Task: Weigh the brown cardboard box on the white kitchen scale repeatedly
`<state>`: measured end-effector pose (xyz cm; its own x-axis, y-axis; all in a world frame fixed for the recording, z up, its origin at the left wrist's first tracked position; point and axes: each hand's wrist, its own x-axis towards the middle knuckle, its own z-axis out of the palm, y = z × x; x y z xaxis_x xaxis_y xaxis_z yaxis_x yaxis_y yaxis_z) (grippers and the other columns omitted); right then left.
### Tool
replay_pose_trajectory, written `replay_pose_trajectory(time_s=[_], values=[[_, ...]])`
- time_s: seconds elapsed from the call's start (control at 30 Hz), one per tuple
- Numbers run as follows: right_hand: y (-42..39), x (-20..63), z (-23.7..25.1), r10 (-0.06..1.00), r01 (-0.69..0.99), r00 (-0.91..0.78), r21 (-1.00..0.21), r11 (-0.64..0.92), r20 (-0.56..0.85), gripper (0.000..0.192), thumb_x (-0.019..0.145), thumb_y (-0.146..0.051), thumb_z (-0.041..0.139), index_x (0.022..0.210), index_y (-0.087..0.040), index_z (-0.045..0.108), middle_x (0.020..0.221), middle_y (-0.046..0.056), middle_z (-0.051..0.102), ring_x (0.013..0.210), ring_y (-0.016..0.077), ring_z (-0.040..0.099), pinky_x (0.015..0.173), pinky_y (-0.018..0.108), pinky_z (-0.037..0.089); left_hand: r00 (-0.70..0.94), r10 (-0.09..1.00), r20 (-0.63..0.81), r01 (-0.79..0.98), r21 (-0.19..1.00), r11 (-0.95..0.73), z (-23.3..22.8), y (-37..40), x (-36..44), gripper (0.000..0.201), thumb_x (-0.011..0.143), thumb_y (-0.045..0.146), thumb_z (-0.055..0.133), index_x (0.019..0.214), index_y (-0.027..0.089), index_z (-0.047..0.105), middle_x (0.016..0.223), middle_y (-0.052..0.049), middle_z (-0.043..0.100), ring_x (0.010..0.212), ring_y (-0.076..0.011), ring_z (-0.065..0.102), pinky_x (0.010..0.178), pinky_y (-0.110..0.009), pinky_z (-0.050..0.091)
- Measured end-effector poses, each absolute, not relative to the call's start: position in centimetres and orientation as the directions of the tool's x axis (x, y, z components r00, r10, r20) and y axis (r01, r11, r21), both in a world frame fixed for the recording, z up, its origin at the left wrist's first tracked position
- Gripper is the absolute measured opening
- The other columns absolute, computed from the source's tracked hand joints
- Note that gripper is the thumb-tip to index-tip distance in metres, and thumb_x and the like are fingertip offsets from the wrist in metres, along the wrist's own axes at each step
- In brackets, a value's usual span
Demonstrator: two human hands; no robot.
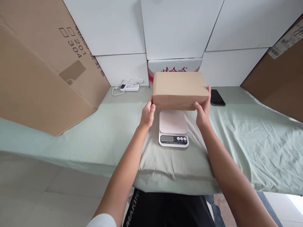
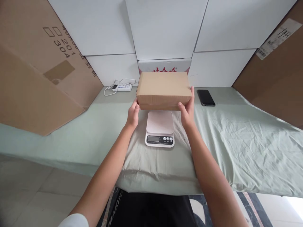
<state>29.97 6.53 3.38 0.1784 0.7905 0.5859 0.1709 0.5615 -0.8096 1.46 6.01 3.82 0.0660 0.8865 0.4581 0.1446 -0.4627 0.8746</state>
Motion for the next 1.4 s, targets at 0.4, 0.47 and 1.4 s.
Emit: replay_pose_trajectory(time_s=[0.4, 0.47, 1.4], values=[[-3.4, 29.2, -0.2, 0.812, 0.152, 0.257, -0.852, 0.501, 0.523, 0.104, 0.089, -0.070, 0.081, 0.177, -0.039, 0.035, 0.182, 0.009, 0.044, 0.179, 0.0371, 0.030, 0.149, 0.065, 0.023, 0.132, 0.895, 0.427, -0.016, 0.904, -0.428, -0.5, -4.1, -0.5, 0.093, 0.104, 0.084, 0.051, 0.175, 0.024, 0.049, 0.182, -0.015, 0.053, 0.175, -0.0397, 0.044, 0.145, -0.055, 0.038], [-3.2, 29.3, -0.4, 0.806, 0.169, 0.257, -0.845, 0.507, 0.534, 0.100, 0.090, -0.068, 0.081, 0.176, -0.042, 0.037, 0.182, 0.007, 0.044, 0.179, 0.0364, 0.031, 0.149, 0.066, 0.023, 0.127, 0.898, 0.422, -0.003, 0.905, -0.425, -0.7, -3.8, -0.3, 0.093, 0.104, 0.084, 0.052, 0.176, 0.025, 0.048, 0.182, -0.015, 0.054, 0.174, -0.0395, 0.045, 0.145, -0.056, 0.039], [-2.0, 30.6, -0.1, 0.685, 0.126, 0.539, -0.851, 0.511, 0.491, 0.080, 0.093, -0.067, 0.062, 0.164, -0.034, 0.045, 0.149, 0.012, 0.063, 0.136, 0.0325, 0.071, 0.107, 0.051, 0.056, -0.159, 0.906, 0.391, -0.061, 0.913, -0.404, -1.7, -2.3, -0.9, 0.098, 0.099, 0.088, 0.056, 0.178, 0.031, 0.042, 0.192, -0.013, 0.036, 0.182, -0.0336, 0.027, 0.149, -0.050, 0.031]])
